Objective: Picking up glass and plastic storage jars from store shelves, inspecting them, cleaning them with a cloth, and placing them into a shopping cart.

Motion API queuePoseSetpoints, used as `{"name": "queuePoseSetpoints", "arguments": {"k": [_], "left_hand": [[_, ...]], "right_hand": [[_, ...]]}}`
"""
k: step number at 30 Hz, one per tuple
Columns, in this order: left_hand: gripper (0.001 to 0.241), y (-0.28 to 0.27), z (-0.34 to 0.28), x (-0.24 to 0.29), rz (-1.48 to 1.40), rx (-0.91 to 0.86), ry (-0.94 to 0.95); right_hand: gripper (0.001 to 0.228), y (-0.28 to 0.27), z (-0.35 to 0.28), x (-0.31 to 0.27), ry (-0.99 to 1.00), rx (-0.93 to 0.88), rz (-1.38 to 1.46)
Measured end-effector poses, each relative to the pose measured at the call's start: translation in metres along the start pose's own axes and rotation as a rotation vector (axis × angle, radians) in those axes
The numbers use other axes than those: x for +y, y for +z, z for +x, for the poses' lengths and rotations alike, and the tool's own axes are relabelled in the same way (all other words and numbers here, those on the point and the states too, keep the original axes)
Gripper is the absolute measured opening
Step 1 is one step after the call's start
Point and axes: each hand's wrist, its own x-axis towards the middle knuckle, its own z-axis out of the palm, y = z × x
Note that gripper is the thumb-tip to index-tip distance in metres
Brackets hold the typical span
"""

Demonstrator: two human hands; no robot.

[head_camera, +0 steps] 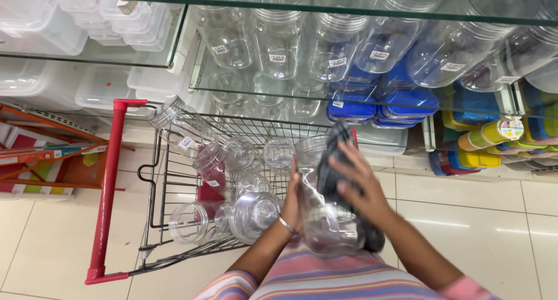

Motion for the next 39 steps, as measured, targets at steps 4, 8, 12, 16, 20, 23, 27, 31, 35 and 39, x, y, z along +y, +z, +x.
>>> {"name": "queuePoseSetpoints", "arguments": {"k": [4, 8, 12, 16, 20, 23, 27, 31, 35, 39], "left_hand": [[0.080, -0.042, 0.029, 0.000, 0.147, 0.014, 0.107], [0.082, -0.041, 0.026, 0.015, 0.200, -0.015, 0.125], [0.088, -0.020, 0.013, 0.030, 0.234, 0.041, -0.032], [0.093, -0.027, 0.011, 0.013, -0.002, 0.027, -0.169], [0.098, -0.022, 0.007, -0.002, 0.051, -0.045, -0.095], [0.096, -0.022, 0.014, -0.006, 0.292, 0.082, -0.039], [0.091, -0.020, 0.017, 0.008, 0.226, 0.252, -0.001], [0.092, -0.068, 0.017, -0.006, 0.162, 0.152, -0.009], [0.091, -0.060, 0.010, -0.008, 0.463, 0.048, 0.046], [0.117, -0.027, -0.005, 0.010, 0.742, -0.118, 0.250]], "right_hand": [[0.050, 0.018, -0.042, -0.022, -0.188, -0.066, -0.196], [0.049, 0.010, -0.027, -0.007, -0.189, 0.007, -0.119], [0.061, 0.008, -0.006, 0.008, 0.144, 0.214, 0.397], [0.059, 0.005, 0.008, 0.006, 0.073, 0.130, 0.278], [0.057, -0.002, 0.021, 0.011, 0.218, 0.102, 0.258], [0.059, 0.014, 0.019, 0.012, 0.281, 0.164, 0.184], [0.065, 0.040, -0.012, -0.010, 0.052, 0.094, -0.243], [0.061, 0.046, -0.051, -0.005, -0.138, 0.029, -0.298], [0.060, 0.038, -0.049, 0.004, -0.130, 0.102, -0.214], [0.059, 0.008, -0.017, 0.003, -0.104, 0.286, -0.082]]}}
